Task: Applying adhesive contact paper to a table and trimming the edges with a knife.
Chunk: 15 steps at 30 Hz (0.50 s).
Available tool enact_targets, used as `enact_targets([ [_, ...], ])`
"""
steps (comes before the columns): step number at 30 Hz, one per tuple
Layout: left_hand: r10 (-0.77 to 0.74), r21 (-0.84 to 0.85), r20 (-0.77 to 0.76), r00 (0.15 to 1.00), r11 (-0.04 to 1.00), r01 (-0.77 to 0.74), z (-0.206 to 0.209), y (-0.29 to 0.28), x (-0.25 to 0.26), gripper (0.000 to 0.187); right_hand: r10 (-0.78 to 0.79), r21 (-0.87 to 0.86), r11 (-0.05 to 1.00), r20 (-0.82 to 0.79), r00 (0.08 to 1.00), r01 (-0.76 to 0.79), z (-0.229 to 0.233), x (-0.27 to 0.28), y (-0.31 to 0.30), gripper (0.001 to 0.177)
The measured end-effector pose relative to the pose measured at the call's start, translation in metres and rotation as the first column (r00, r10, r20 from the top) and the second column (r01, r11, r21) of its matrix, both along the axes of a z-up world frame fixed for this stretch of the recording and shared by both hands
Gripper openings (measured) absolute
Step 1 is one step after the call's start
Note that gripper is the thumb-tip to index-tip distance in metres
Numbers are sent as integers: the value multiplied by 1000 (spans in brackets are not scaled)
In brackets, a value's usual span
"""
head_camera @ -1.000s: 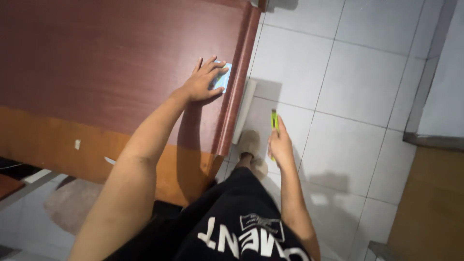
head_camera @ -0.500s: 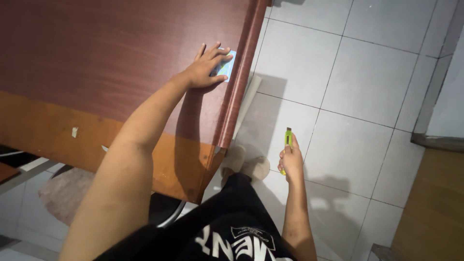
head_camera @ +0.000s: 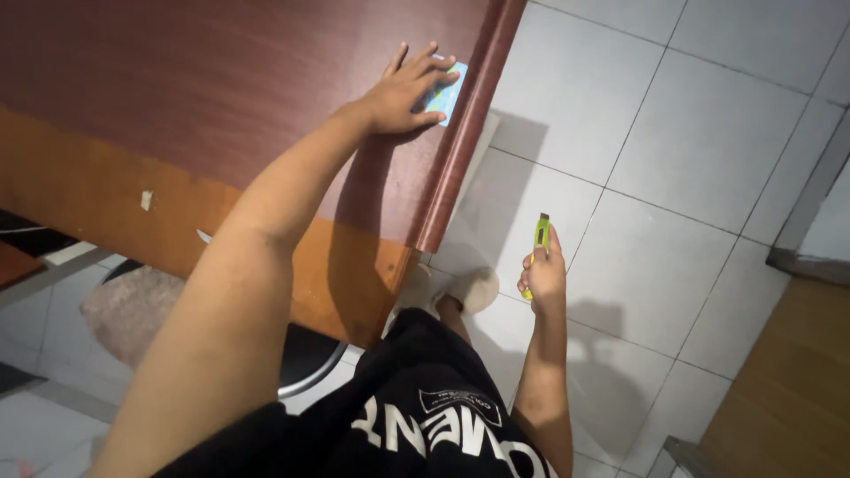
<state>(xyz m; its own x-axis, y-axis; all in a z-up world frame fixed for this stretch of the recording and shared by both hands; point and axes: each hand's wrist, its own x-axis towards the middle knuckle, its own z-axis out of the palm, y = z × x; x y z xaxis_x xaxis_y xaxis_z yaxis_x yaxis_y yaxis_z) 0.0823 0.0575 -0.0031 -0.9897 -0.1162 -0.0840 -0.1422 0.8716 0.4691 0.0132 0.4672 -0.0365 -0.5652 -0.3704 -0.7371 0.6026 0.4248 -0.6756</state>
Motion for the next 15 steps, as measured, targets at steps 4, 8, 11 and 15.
enact_targets([
  [4, -10, 9, -16, 1000, 1000, 10, 1, -1, 2, 70, 42, 7, 999, -49, 998, -42, 0, -3, -8, 59],
  [8, -13, 3, -14, 1000, 1000, 13, 0, 1, 5, 70, 28, -4, 1000, -73, 997, -28, -7, 1, -14, 58],
  [11, -9, 4, -25, 1000, 1000, 9, -3, 0, 2, 71, 36, -3, 999, -97, 995, -36, -5, 3, -21, 57],
  [15, -5, 5, -57, 998, 1000, 5, -7, -1, 1, 72, -23, -16, 1000, -91, 996, 21, 0, 12, -36, 57],
])
